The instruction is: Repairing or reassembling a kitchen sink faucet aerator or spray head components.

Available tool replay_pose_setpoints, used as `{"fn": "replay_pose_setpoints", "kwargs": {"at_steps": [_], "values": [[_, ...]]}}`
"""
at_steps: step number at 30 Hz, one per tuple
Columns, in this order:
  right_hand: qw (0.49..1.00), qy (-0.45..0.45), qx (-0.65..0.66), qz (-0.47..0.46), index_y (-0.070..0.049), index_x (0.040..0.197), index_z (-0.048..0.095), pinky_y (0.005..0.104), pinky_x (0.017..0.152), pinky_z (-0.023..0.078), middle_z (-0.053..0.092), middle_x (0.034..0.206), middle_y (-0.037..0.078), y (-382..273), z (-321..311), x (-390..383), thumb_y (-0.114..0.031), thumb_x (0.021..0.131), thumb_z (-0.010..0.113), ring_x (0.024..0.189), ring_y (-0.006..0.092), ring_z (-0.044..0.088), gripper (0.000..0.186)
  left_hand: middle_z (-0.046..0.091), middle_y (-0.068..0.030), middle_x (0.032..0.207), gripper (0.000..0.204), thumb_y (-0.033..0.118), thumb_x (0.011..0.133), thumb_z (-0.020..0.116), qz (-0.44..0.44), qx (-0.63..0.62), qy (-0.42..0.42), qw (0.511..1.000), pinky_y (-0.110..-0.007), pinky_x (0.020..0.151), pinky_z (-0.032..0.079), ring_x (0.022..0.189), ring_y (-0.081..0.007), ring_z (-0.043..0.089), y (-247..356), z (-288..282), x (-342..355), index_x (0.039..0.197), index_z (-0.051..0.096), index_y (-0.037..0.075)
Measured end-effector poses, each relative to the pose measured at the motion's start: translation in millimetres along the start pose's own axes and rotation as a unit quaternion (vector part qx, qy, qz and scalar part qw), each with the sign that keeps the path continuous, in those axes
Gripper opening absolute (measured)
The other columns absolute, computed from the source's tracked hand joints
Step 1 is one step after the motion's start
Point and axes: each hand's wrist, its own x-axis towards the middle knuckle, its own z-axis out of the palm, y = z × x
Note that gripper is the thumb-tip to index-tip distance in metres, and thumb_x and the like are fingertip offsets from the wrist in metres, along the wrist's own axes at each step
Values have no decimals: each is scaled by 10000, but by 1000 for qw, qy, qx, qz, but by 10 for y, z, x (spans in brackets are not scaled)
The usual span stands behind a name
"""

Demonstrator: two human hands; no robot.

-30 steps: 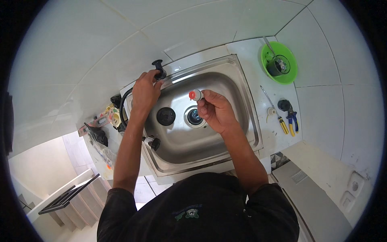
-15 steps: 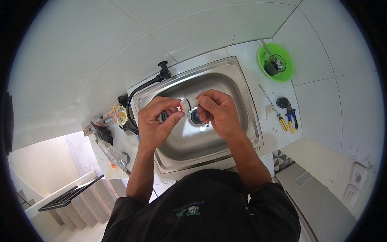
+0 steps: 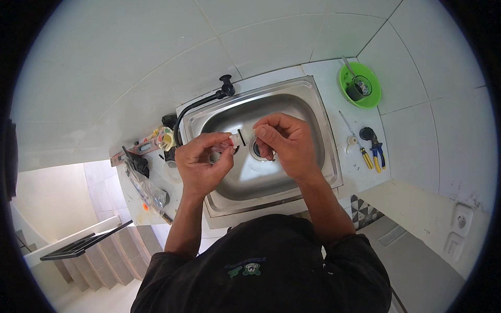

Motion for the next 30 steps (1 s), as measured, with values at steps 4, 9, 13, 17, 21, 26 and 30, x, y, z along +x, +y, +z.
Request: {"fn": "replay_pose_setpoints", "kwargs": {"at_steps": [4,9,13,17,21,26,30], "values": [[1000,-10,-22,-19,20,971,628,225,452,392,606,679,61,-65,116,-54,-116,913,615,519,106,536,148,691,-86,800,228,-36,696,691,75,97,48,991,-237,651,544,702,-134,684,84,3,-48,918,679,11],[998,-19,-47,-48,37,977,625,231,449,405,602,661,75,-110,227,-126,-90,907,614,510,109,538,146,684,-78,777,205,-40,701,685,166,120,67,977,-237,633,541,682,-125,675,50,-80,-69,898,665,14],[998,-8,-27,-52,43,976,624,235,450,411,601,654,79,-143,255,-145,-87,906,614,511,114,540,148,682,-102,847,154,-63,772,652,-2,-101,71,992,-251,673,539,742,-136,667,248,-25,-135,919,642,-19],[994,-19,-49,-100,45,986,625,239,467,433,606,662,80,-147,236,-159,-70,900,616,530,120,553,144,668,-134,942,126,-83,817,614,-120,-204,44,971,-269,728,535,818,-157,655,323,-28,-183,940,629,-61],[990,-24,-87,-109,46,996,627,237,492,457,613,677,81,-190,208,-191,-43,891,620,558,118,569,138,665,-146,929,89,-63,823,614,-104,-176,58,977,-293,725,551,780,-159,653,370,37,-198,908,640,-70],[986,-57,-108,-114,55,990,623,233,505,468,616,688,81,-271,93,-202,-35,887,621,570,117,577,136,656,-141,952,115,-79,816,604,-152,-127,80,977,-258,716,529,789,-149,644,448,188,-213,929,628,-77],[988,-103,-65,-99,50,979,626,204,514,463,618,686,63,-324,31,-195,-25,890,626,582,71,571,116,646,-140,956,117,-85,808,591,-142,-124,98,977,-263,719,532,783,-151,643,491,280,-270,919,627,-77]]}}
